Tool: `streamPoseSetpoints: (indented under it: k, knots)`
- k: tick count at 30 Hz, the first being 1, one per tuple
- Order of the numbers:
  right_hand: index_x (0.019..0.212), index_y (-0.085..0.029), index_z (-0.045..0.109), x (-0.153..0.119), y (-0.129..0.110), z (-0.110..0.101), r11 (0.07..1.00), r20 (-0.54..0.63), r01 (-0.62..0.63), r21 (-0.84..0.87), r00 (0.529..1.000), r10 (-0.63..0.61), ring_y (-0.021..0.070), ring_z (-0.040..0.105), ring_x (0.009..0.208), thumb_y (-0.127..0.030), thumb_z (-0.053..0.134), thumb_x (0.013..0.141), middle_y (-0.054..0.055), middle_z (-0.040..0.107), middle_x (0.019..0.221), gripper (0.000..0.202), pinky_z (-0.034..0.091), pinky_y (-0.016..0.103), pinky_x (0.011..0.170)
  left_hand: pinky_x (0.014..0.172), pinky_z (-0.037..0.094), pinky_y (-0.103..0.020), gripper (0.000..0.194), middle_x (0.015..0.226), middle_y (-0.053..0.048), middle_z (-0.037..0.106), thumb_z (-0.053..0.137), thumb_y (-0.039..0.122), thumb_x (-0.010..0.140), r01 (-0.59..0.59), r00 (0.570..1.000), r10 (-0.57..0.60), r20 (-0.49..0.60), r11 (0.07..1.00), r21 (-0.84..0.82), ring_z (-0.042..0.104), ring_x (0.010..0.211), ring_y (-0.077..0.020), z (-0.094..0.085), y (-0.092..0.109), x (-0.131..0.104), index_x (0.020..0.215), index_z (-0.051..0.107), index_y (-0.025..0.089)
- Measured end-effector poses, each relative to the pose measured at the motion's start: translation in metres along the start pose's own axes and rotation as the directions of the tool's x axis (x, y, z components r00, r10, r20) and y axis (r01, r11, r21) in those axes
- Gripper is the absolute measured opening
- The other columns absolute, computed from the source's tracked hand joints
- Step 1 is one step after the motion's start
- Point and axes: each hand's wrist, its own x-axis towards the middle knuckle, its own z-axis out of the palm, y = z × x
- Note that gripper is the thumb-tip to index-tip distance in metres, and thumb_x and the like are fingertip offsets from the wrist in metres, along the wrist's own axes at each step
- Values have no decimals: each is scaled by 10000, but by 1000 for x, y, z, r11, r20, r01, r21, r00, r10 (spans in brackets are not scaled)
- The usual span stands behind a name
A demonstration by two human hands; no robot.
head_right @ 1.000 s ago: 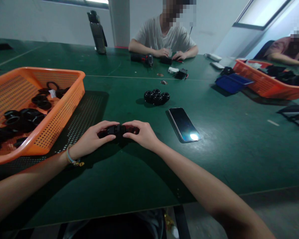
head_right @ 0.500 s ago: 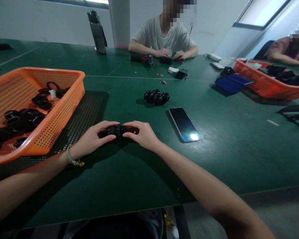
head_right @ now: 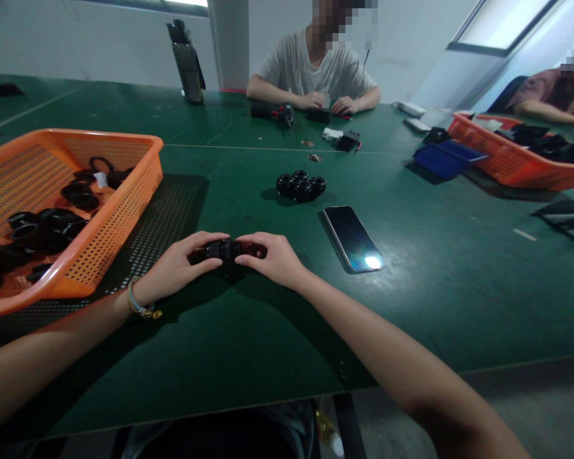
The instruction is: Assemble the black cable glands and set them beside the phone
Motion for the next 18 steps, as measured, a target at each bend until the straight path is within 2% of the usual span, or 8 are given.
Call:
streamPoseSetpoints:
  k: [7, 11, 18]
  knots:
    - [986, -198, 671, -1, 3, 0, 1000, -14, 15, 3, 1000, -15, 137, 599, 744, -181, 667, 712, 32, 670, 893, 275, 480, 299, 683, 858, 467, -365, 397, 1073, -64, 615, 543, 367, 791, -5, 1000, 5, -1, 1000, 24, 588, 949, -209, -1, 2, 1, 1148, 565, 194]
    - [1030, -189, 631, -1, 4, 3, 997, -24, -10, 73, 1000, 12, 129, 604, 707, -169, 673, 699, 23, 673, 865, 334, 494, 294, 671, 854, 467, -356, 399, 1063, -67, 617, 540, 366, 793, -2, 1000, 2, 4, 999, 38, 589, 938, -209, -1, 3, 1, 1146, 568, 184]
    - [967, -177, 633, -1, 3, 4, 996, -24, 0, 90, 1000, 2, 121, 617, 722, -142, 672, 695, 14, 683, 856, 278, 500, 287, 693, 850, 466, -351, 400, 1061, -67, 612, 542, 360, 793, 1, 1000, -1, 5, 999, 40, 586, 932, -205, 0, 2, 0, 1150, 566, 181]
